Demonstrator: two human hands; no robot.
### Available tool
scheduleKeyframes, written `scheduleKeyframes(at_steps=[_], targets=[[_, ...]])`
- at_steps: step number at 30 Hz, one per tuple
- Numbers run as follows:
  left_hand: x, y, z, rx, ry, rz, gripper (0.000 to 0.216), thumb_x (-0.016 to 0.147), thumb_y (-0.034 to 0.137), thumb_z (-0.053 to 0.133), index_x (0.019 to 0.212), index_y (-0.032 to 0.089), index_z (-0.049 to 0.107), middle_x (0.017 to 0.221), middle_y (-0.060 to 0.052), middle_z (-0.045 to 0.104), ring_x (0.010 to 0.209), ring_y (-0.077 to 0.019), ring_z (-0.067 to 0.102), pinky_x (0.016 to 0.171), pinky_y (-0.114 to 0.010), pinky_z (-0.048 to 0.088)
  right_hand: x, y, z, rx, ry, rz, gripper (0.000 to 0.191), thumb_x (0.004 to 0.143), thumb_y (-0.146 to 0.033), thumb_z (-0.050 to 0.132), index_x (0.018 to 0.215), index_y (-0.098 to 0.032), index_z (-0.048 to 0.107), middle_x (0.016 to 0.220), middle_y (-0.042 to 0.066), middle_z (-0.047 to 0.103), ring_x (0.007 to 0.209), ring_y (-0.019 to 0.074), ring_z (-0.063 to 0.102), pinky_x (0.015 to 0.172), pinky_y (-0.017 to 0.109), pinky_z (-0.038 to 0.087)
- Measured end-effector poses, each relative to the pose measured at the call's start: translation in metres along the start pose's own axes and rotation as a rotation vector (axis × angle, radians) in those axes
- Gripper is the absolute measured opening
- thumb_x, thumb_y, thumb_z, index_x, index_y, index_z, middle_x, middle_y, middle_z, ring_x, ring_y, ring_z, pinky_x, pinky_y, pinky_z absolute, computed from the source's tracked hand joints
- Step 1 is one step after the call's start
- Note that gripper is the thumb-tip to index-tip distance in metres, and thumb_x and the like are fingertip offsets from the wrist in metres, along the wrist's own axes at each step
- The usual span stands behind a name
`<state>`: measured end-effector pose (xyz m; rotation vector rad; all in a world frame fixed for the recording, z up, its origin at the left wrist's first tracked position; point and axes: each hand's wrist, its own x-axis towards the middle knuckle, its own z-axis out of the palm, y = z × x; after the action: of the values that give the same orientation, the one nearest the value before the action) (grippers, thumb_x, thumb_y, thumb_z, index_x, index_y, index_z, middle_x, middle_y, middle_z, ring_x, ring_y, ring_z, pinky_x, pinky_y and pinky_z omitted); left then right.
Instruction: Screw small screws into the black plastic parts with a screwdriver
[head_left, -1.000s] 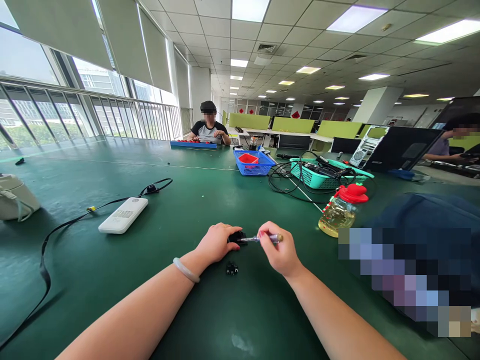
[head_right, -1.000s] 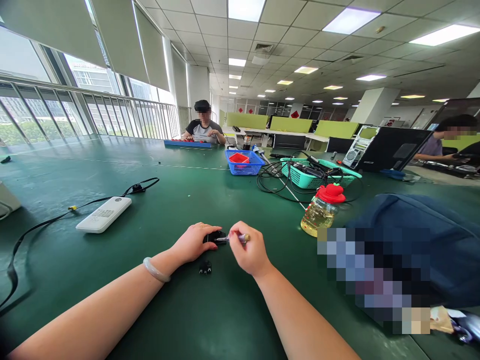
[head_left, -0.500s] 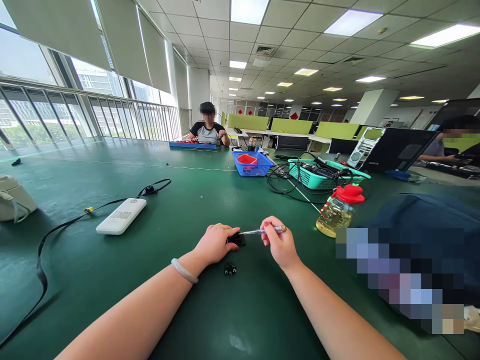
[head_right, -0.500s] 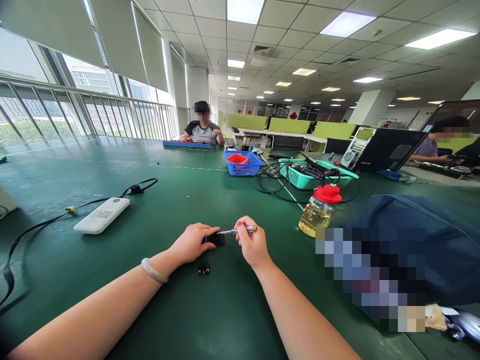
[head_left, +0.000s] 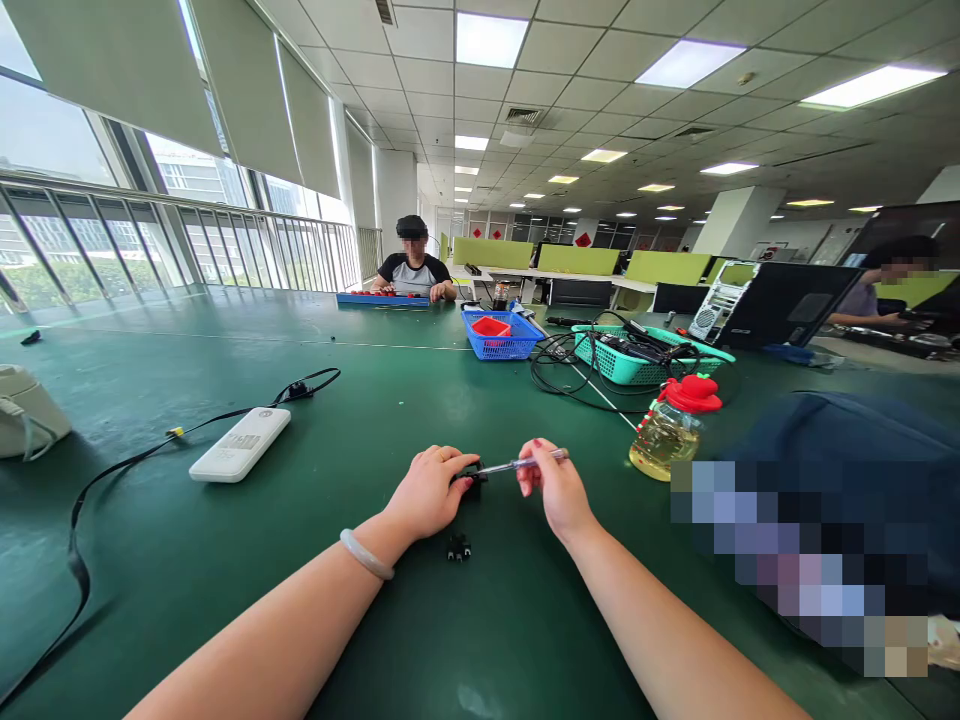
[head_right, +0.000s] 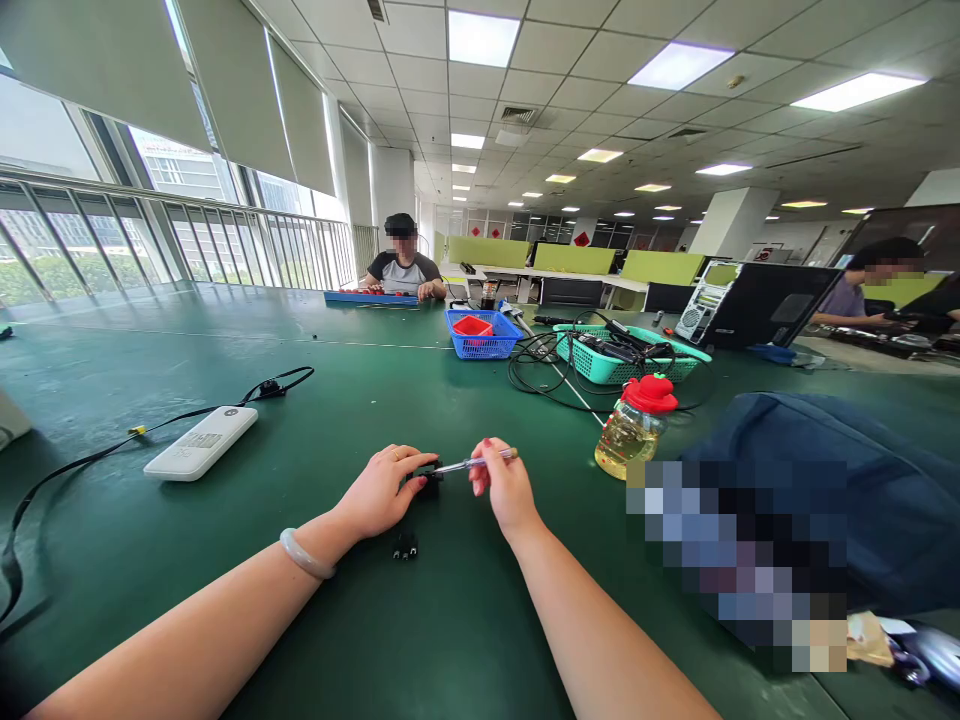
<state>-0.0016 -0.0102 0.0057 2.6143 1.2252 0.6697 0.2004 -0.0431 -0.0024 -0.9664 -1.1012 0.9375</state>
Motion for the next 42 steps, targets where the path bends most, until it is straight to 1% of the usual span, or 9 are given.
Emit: scheduleKeyframes(at_steps=[3,8,13,17,21,27,32,37,42], targets=[[0.000,-0.005,0.001,0.103,0.055,-0.159,0.045,0.095,0.023,0.042,0.138,0.025,0.050,0.118,-0.009,0.063,0.107,-0.0253,0.054,0.098,-0.041,0.041,0.007,0.002,-0.008,0.198,0.192,0.058,0.040,0.076,-0.057,0.064,0.066,-0.020,0.055,0.046,-0.004,0.051,0.038,0.0083,0.042,0.039,0.022,0.034],[-0.004,-0.010,0.002,0.299,-0.071,-0.291,0.046,0.092,0.021,0.039,0.133,0.034,0.056,0.112,-0.012,0.060,0.102,-0.0298,0.054,0.088,-0.045,0.042,0.011,0.006,-0.015,0.285,0.210,0.168,0.038,0.073,-0.054,0.068,0.063,-0.019,0.056,0.044,-0.003,0.050,0.036,0.0072,0.040,0.037,0.020,0.032],[-0.005,-0.006,0.003,0.319,-0.044,-0.260,0.035,0.091,0.025,0.043,0.112,0.024,0.071,0.118,-0.015,0.058,0.109,-0.0322,0.054,0.094,-0.048,0.042,0.015,0.012,-0.018,0.285,0.151,0.222,0.041,0.076,-0.055,0.066,0.060,-0.019,0.054,0.041,-0.004,0.048,0.033,0.0065,0.035,0.034,0.020,0.027],[-0.001,-0.007,0.007,0.040,-0.039,-0.235,0.033,0.089,0.019,0.042,0.104,0.016,0.071,0.124,-0.013,0.059,0.116,-0.0248,0.055,0.106,-0.037,0.040,0.021,0.020,-0.023,0.296,0.139,0.231,0.043,0.076,-0.057,0.065,0.058,-0.020,0.052,0.038,-0.004,0.044,0.031,0.0060,0.031,0.033,0.020,0.023],[-0.003,-0.004,0.006,-0.060,-0.084,-0.168,0.037,0.096,0.032,0.036,0.115,0.021,0.065,0.124,-0.006,0.064,0.123,-0.0201,0.054,0.110,-0.033,0.039,0.026,0.027,-0.023,0.267,0.129,0.194,0.046,0.077,-0.059,0.063,0.056,-0.021,0.049,0.034,-0.006,0.039,0.028,0.0051,0.024,0.032,0.020,0.019],[-0.018,0.017,0.000,0.029,-0.202,-0.149,0.055,0.097,0.055,0.031,0.137,0.022,0.051,0.143,-0.008,0.053,0.143,-0.0316,0.032,0.117,-0.051,0.025,0.029,0.030,-0.021,0.249,0.150,0.183,0.049,0.078,-0.060,0.060,0.053,-0.021,0.046,0.031,-0.007,0.036,0.026,0.0045,0.020,0.031,0.019,0.014],[-0.030,0.033,-0.010,0.058,-0.264,-0.142,0.064,0.096,0.059,0.027,0.150,0.026,0.034,0.143,-0.010,0.053,0.141,-0.0357,0.034,0.113,-0.053,0.029,0.029,0.032,-0.022,0.248,0.199,0.179,0.049,0.079,-0.060,0.060,0.053,-0.021,0.045,0.031,-0.006,0.037,0.027,0.0049,0.022,0.030,0.018,0.014],[-0.036,0.035,-0.018,0.079,-0.280,-0.046,0.080,0.079,0.074,0.050,0.145,0.031,0.041,0.152,-0.008,0.042,0.136,-0.0371,0.038,0.112,-0.056,0.029,0.027,0.032,-0.025,0.268,0.218,0.163,0.049,0.080,-0.061,0.058,0.055,-0.021,0.046,0.033,-0.007,0.036,0.027,0.0048,0.022,0.031,0.019,0.016],[-0.032,0.025,-0.014,0.075,-0.215,-0.099,0.060,0.082,0.051,0.060,0.138,0.032,0.050,0.136,-0.005,0.059,0.125,-0.0322,0.049,0.106,-0.052,0.036,0.027,0.030,-0.026,0.268,0.211,0.147,0.050,0.080,-0.063,0.057,0.055,-0.021,0.044,0.033,-0.007,0.035,0.027,0.0051,0.022,0.031,0.019,0.015]])
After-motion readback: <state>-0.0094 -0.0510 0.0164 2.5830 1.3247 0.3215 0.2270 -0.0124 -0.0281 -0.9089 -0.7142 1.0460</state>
